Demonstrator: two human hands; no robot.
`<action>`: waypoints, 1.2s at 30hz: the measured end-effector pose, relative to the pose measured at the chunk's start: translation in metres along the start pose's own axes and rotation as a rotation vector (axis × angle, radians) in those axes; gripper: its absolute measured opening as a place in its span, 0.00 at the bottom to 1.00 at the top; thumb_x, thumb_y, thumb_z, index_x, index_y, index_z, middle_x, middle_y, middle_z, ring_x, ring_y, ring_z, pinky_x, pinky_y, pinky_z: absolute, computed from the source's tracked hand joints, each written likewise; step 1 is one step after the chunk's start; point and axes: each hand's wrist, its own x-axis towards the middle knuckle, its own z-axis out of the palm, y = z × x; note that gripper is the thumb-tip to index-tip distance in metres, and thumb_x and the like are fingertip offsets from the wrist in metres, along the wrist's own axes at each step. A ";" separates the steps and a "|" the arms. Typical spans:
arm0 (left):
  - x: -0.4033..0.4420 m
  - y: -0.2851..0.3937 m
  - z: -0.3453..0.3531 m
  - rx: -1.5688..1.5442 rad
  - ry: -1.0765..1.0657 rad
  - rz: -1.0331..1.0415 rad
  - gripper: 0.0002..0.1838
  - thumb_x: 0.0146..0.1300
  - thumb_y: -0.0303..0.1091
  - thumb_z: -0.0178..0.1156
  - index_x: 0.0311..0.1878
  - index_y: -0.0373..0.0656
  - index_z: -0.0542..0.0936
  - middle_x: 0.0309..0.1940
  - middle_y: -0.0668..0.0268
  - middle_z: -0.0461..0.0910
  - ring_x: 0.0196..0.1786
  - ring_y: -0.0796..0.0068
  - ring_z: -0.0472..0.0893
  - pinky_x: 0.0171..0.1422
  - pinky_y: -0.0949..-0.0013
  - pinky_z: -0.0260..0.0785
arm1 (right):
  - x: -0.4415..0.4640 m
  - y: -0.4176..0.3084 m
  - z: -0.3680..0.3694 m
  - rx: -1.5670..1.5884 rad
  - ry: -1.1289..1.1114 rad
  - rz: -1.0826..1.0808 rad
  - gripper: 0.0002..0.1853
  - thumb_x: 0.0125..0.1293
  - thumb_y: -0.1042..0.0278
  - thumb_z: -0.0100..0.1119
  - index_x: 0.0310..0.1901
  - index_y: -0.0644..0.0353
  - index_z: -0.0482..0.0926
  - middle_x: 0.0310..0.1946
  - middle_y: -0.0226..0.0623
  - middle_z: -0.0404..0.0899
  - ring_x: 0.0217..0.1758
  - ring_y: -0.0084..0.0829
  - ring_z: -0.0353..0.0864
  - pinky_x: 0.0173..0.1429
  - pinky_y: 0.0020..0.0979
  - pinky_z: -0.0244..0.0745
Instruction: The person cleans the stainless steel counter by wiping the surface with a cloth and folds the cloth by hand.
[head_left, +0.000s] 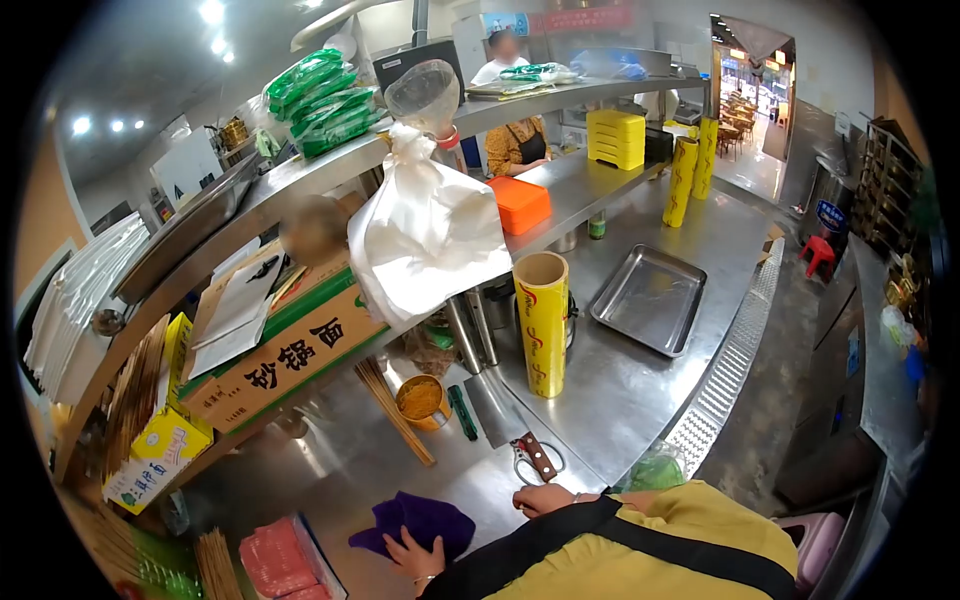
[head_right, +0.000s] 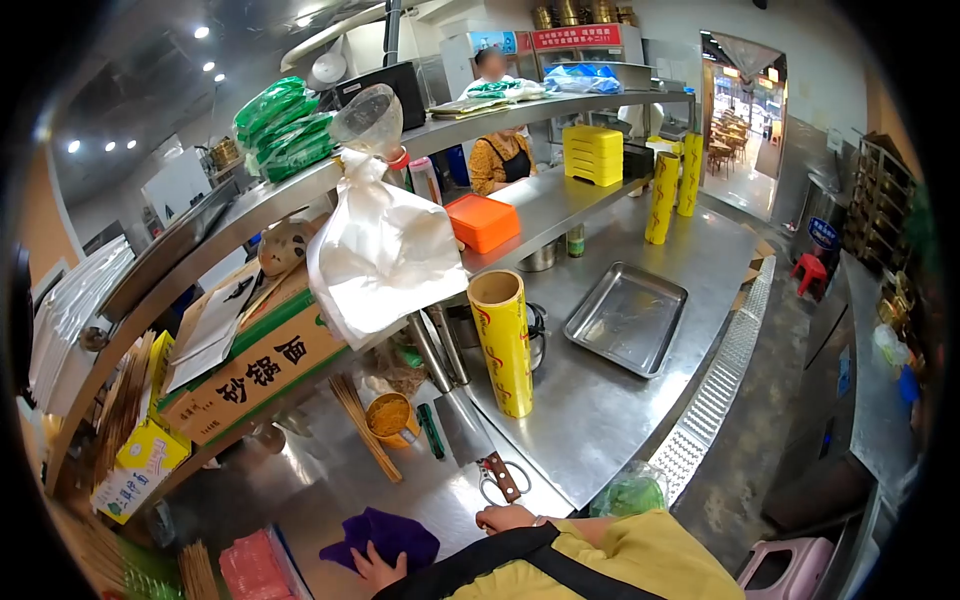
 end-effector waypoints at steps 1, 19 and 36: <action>-0.002 0.013 -0.001 0.206 -0.036 -0.052 0.39 0.49 0.45 0.66 0.64 0.42 0.65 0.70 0.44 0.49 0.72 0.45 0.51 0.70 0.41 0.46 | 0.000 0.000 0.001 -0.011 -0.002 -0.007 0.08 0.59 0.69 0.50 0.41 0.55 0.72 0.35 0.40 0.76 0.38 0.44 0.79 0.40 0.42 0.74; -0.004 0.002 0.038 -0.333 -0.328 0.655 0.13 0.40 0.32 0.62 0.32 0.42 0.76 0.46 0.57 0.76 0.51 0.51 0.74 0.56 0.57 0.65 | -0.004 0.005 0.019 -0.086 0.051 -0.017 0.09 0.59 0.69 0.53 0.42 0.54 0.72 0.36 0.39 0.73 0.40 0.44 0.77 0.40 0.40 0.74; -0.028 0.109 -0.078 -1.064 -0.433 0.140 0.12 0.58 0.21 0.62 0.45 0.35 0.74 0.36 0.62 0.80 0.39 0.76 0.81 0.46 0.75 0.72 | 0.046 -0.108 -0.055 0.616 -0.317 -0.224 0.20 0.72 0.53 0.48 0.29 0.62 0.75 0.21 0.28 0.72 0.24 0.20 0.67 0.29 0.25 0.64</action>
